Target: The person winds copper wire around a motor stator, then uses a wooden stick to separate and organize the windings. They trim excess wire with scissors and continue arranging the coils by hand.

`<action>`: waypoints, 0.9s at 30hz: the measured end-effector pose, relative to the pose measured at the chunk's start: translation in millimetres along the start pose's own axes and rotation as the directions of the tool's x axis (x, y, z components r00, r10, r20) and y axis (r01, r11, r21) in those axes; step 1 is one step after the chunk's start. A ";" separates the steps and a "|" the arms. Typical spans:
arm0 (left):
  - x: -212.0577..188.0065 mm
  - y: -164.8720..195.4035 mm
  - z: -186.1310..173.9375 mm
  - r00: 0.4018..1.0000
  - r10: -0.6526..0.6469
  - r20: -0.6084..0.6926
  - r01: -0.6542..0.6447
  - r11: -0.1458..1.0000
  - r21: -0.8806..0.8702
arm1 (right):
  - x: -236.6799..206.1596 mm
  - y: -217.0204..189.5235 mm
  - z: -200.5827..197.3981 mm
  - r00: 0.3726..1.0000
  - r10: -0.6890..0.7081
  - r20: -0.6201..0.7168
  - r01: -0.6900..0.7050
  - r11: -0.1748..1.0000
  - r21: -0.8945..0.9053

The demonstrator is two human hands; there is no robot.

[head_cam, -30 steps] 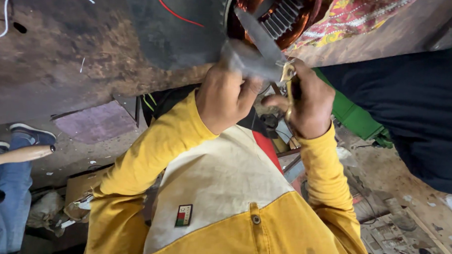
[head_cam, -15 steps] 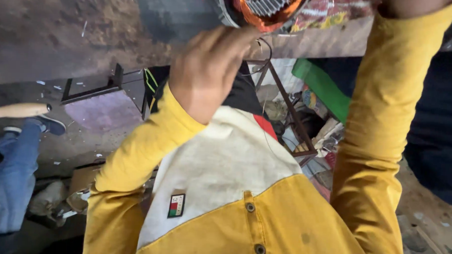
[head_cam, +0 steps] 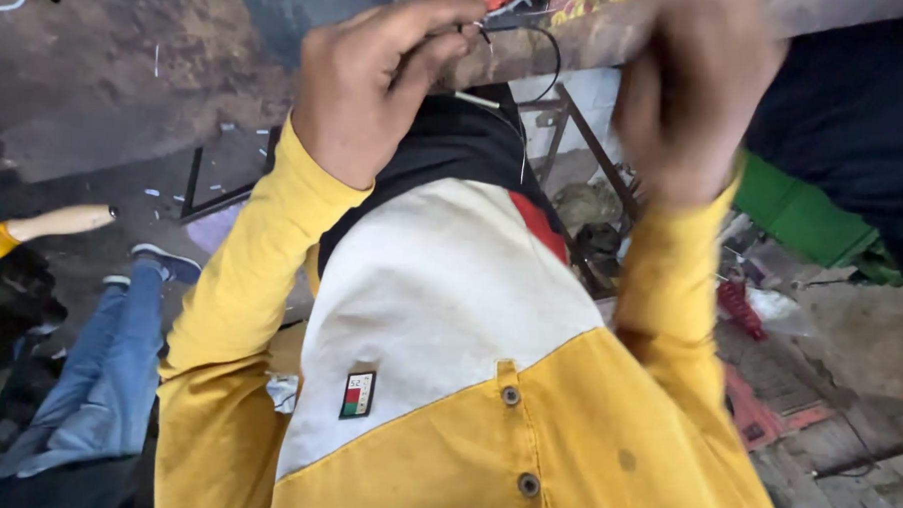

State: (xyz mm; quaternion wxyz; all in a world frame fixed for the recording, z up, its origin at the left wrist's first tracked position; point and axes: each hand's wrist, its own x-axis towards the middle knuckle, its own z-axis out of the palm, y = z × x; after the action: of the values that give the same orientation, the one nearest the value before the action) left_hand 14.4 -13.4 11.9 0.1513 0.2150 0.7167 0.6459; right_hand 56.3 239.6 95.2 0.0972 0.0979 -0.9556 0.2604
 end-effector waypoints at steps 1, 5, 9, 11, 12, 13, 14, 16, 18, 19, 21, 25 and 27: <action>-1.0 -2.9 1.1 0.999 0.034 -0.003 -0.033 0.999 0.017 | -6.4 -24.8 4.2 0.999 -0.022 0.024 0.020 0.993 0.114; -4.0 -10.8 7.9 0.978 -0.193 0.083 0.209 0.862 -0.461 | -25.4 -77.9 42.4 0.931 0.279 0.234 -0.338 0.903 0.267; -8.4 -12.9 11.7 0.953 -0.290 0.094 0.286 0.744 -0.604 | -38.9 -68.2 70.7 0.905 0.393 0.166 -0.424 0.872 0.245; -9.5 -12.0 11.3 0.979 -0.202 0.021 0.194 0.895 -0.402 | -48.6 -63.1 69.8 0.857 0.486 0.171 -0.511 0.761 0.401; -8.9 -11.7 10.4 0.996 -0.088 -0.020 0.083 0.982 -0.170 | -53.4 -62.0 66.1 0.831 0.520 0.201 -0.548 0.700 0.458; -10.1 -10.2 10.1 0.999 0.026 -0.024 -0.024 0.997 0.073 | -56.6 -60.8 63.9 0.797 0.555 0.239 -0.590 0.627 0.510; -11.2 -8.5 8.5 0.999 0.044 -0.019 -0.041 0.994 0.102 | -59.5 -61.2 59.7 0.773 0.584 0.248 -0.613 0.586 0.530; -9.0 -7.0 8.2 0.996 0.088 -0.022 -0.084 0.983 0.162 | -59.1 -59.4 54.5 0.732 0.627 0.265 -0.644 0.512 0.568; -8.0 -4.8 7.2 0.998 0.060 -0.001 -0.060 0.991 0.124 | -54.5 -58.7 48.8 0.800 0.570 0.187 -0.593 0.703 0.392; -6.9 -4.2 6.1 0.999 0.053 0.008 -0.054 0.993 0.103 | -51.1 -58.5 45.6 0.835 0.529 0.153 -0.549 0.784 0.289; -5.6 -2.6 4.9 0.994 0.101 0.044 -0.107 0.979 0.175 | -43.1 -58.6 42.0 0.870 0.479 0.122 -0.493 0.827 0.270; -4.9 0.9 4.5 0.985 0.135 0.112 -0.161 0.948 0.273 | -30.9 -63.5 41.5 0.885 0.456 0.093 -0.462 0.838 0.291; -5.0 2.7 4.8 0.981 0.136 0.139 -0.173 0.937 0.304 | -27.6 -65.4 42.8 0.859 0.503 0.098 -0.512 0.837 0.194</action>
State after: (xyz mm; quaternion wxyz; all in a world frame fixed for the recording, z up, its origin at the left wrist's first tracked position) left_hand 21.4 -11.6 13.8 0.1054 0.3293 0.7812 0.5197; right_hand 92.6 166.0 83.8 -0.0067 -0.1431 -0.9157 0.3755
